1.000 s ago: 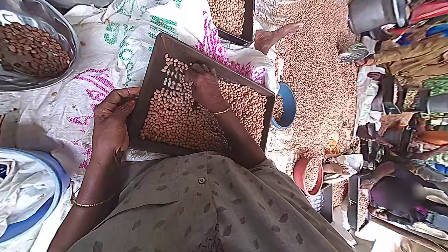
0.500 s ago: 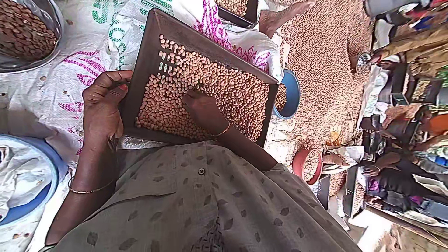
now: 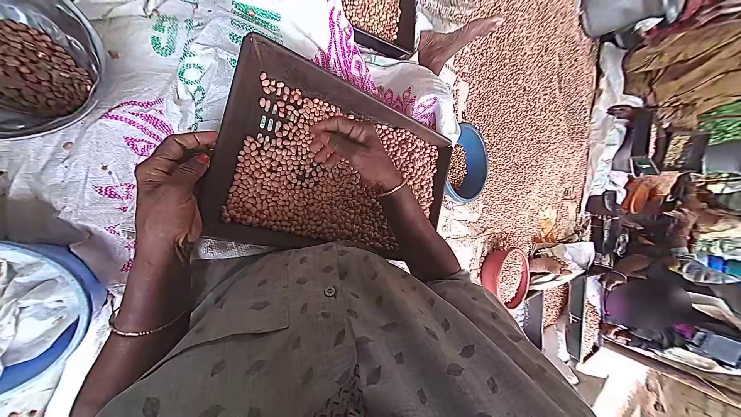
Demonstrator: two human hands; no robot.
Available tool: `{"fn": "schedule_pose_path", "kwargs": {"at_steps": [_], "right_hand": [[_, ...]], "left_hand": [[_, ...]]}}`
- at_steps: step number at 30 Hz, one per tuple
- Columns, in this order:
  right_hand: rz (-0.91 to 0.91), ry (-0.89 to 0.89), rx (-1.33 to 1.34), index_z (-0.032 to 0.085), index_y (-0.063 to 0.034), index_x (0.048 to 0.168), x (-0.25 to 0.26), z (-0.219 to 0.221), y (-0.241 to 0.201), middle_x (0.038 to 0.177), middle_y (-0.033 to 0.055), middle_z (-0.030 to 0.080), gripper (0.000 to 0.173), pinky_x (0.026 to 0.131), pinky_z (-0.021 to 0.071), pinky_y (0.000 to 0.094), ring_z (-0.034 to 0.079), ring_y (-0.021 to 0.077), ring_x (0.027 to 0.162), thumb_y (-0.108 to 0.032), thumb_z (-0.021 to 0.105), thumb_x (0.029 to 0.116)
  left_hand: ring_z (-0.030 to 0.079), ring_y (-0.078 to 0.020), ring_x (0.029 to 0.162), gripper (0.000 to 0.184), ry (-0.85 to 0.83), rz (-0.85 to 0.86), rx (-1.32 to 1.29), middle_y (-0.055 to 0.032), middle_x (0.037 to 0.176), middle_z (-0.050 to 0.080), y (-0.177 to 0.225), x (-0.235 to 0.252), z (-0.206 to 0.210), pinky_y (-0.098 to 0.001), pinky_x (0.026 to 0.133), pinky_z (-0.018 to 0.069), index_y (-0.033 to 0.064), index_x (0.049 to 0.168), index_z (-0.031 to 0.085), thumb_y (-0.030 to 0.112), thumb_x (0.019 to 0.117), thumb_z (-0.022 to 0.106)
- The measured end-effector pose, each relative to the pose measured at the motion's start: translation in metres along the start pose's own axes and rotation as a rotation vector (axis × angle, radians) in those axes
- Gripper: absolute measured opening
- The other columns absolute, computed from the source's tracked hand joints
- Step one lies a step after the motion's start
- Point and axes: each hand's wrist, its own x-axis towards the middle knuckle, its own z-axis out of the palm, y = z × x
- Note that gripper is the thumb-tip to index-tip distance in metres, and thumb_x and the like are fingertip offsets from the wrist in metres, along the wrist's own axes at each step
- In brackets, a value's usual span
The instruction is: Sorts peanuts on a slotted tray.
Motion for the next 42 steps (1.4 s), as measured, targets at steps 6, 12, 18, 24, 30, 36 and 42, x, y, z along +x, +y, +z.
{"fn": "schedule_pose_path", "kwargs": {"at_steps": [6,12,18,24,30,36,42], "right_hand": [[0.186,-0.286,-0.034,0.066,0.008,0.106,-0.032,0.004,0.043,0.093,0.0128,0.073,0.018,0.066,0.0614,0.0311,0.07,0.0149,0.072,0.005,0.05,0.0984],[-0.251,0.077,-0.692,0.071,0.0042,0.109,-0.007,0.013,0.049,0.105,0.0178,0.072,0.019,0.082,0.06,0.0386,0.072,0.0248,0.092,0.001,0.059,0.0943],[-0.155,0.073,-1.148,0.071,0.0027,0.104,-0.011,0.05,0.038,0.102,0.0214,0.07,0.015,0.076,0.0604,0.046,0.071,0.0368,0.098,0.004,0.058,0.0945],[-0.24,-0.043,-1.198,0.072,0.0006,0.109,-0.009,0.034,0.045,0.108,0.0201,0.071,0.017,0.08,0.0606,0.0461,0.071,0.036,0.102,-0.005,0.061,0.098],[-0.222,0.091,-0.867,0.069,0.0052,0.095,0.02,0.01,0.021,0.083,0.0171,0.07,0.014,0.066,0.0571,0.044,0.07,0.0272,0.073,-0.005,0.061,0.0908],[-0.298,0.439,-0.401,0.051,0.0121,0.138,0.047,-0.019,0.005,0.116,0.0188,0.071,0.048,0.083,0.0619,0.0341,0.073,0.0196,0.091,-0.009,0.066,0.0982],[-0.389,0.255,-1.292,0.073,-0.0147,0.128,0.02,-0.003,0.073,0.145,0.0166,0.06,0.031,0.109,0.0413,0.0625,0.055,0.0416,0.135,-0.02,0.059,0.1013]], "left_hand": [[0.066,-0.0032,0.102,0.029,0.002,-0.005,0.002,0.0068,0.112,0.069,-0.002,0.0,-0.001,-0.0224,0.09,0.0559,0.0098,0.123,0.064,0.004,0.1022,0.044],[0.065,-0.0017,0.102,0.029,0.016,-0.011,0.015,0.0086,0.112,0.069,0.002,-0.002,0.002,-0.0212,0.09,0.0551,0.0112,0.122,0.064,0.004,0.1017,0.044],[0.066,-0.0014,0.101,0.029,0.017,-0.033,-0.004,0.0087,0.113,0.069,0.004,-0.004,0.002,-0.0217,0.089,0.0557,0.0121,0.122,0.064,0.004,0.1029,0.044],[0.067,-0.0033,0.099,0.029,0.019,-0.042,-0.019,0.0058,0.114,0.069,0.001,-0.005,0.001,-0.0221,0.086,0.0565,0.0111,0.124,0.065,0.006,0.1045,0.045],[0.066,-0.0023,0.097,0.029,0.028,-0.042,-0.032,0.006,0.112,0.069,0.005,-0.003,0.004,-0.0208,0.085,0.0558,0.0099,0.123,0.065,0.004,0.1044,0.044],[0.066,-0.0035,0.1,0.028,0.026,-0.05,-0.03,0.0042,0.114,0.069,0.003,-0.002,0.003,-0.0221,0.087,0.0562,0.0092,0.123,0.065,0.003,0.1048,0.044],[0.067,-0.0036,0.1,0.029,0.037,-0.051,-0.029,0.0046,0.116,0.069,0.003,-0.003,0.003,-0.022,0.087,0.0564,0.0089,0.124,0.064,0.002,0.1043,0.043]]}}
